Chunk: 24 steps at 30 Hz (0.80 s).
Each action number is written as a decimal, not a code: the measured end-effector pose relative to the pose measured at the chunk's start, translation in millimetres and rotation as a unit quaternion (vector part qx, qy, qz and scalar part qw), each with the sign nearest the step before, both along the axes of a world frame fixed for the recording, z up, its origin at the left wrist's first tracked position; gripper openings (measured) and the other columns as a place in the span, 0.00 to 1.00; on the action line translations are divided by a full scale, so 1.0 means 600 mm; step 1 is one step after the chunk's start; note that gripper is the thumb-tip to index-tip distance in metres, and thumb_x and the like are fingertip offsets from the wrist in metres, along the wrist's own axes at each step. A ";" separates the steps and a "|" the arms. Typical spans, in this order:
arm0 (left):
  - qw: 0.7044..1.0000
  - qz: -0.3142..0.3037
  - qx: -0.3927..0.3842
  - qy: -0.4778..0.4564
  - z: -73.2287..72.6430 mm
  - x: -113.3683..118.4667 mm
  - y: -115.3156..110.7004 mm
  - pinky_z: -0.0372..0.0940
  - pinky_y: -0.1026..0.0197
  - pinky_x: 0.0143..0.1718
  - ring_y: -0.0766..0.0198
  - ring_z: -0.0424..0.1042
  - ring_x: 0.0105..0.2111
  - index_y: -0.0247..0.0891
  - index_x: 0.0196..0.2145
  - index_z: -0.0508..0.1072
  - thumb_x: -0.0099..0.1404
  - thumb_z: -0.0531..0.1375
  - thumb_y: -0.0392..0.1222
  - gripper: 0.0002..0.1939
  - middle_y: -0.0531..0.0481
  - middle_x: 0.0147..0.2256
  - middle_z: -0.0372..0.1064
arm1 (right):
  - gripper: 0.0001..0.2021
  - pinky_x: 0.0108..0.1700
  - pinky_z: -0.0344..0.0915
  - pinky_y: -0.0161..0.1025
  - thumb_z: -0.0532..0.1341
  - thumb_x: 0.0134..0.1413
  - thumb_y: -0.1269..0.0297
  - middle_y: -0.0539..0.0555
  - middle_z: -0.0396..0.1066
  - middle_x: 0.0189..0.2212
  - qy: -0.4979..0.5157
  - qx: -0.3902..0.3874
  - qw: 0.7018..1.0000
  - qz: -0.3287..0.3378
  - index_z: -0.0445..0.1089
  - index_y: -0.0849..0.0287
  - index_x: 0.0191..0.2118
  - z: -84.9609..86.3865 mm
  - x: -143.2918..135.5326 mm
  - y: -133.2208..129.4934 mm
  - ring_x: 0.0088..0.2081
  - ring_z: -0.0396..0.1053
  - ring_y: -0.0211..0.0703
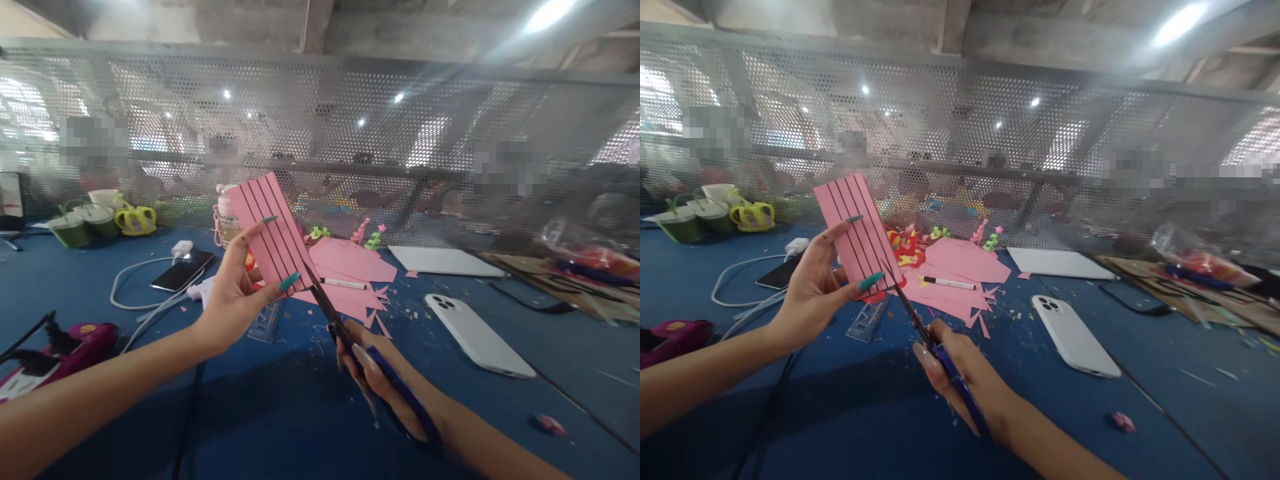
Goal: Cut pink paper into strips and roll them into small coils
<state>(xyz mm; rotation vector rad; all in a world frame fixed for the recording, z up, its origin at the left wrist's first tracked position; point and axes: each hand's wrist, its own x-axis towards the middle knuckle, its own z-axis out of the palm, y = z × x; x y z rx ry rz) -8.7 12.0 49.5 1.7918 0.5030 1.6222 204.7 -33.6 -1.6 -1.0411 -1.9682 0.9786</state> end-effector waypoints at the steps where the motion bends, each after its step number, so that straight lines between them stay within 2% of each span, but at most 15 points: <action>1: 1.000 0.004 0.005 0.001 0.000 0.000 0.001 0.73 0.59 0.43 0.47 0.56 0.58 0.47 0.53 0.60 0.53 0.62 0.27 0.32 0.50 0.60 0.49 | 0.20 0.19 0.55 0.31 0.49 0.55 0.44 0.46 0.56 0.19 0.002 0.004 1.000 0.003 0.61 0.57 0.33 0.000 0.000 0.000 0.19 0.53 0.32; 7: 1.000 0.006 0.004 0.012 -0.002 -0.001 0.001 0.74 0.58 0.41 0.49 0.61 0.54 0.47 0.53 0.59 0.53 0.63 0.29 0.32 0.49 0.60 0.50 | 0.18 0.18 0.54 0.30 0.49 0.57 0.46 0.45 0.55 0.18 0.001 -0.016 1.000 0.002 0.61 0.57 0.33 0.002 0.000 0.001 0.18 0.52 0.32; 15: 1.000 0.001 0.011 0.019 -0.003 0.001 -0.003 0.74 0.57 0.41 0.47 0.60 0.55 0.47 0.53 0.59 0.53 0.62 0.28 0.32 0.48 0.60 0.50 | 0.19 0.17 0.53 0.30 0.48 0.57 0.44 0.45 0.55 0.19 0.012 -0.026 1.000 0.003 0.59 0.57 0.34 -0.008 0.002 0.003 0.17 0.52 0.30; 21: 1.000 0.002 0.012 0.013 -0.004 0.003 -0.005 0.73 0.57 0.43 0.47 0.56 0.57 0.46 0.53 0.60 0.54 0.62 0.27 0.31 0.48 0.60 0.50 | 0.24 0.19 0.55 0.32 0.48 0.52 0.38 0.47 0.57 0.20 0.006 0.006 1.000 0.008 0.60 0.57 0.33 0.010 -0.003 -0.007 0.19 0.54 0.33; 24: 1.000 0.001 0.009 0.012 -0.004 0.004 -0.007 0.73 0.57 0.42 0.47 0.59 0.56 0.46 0.53 0.60 0.54 0.62 0.28 0.31 0.48 0.60 0.50 | 0.25 0.20 0.56 0.33 0.47 0.52 0.38 0.47 0.56 0.21 0.011 0.003 1.000 0.001 0.60 0.57 0.33 0.015 -0.005 -0.012 0.20 0.54 0.33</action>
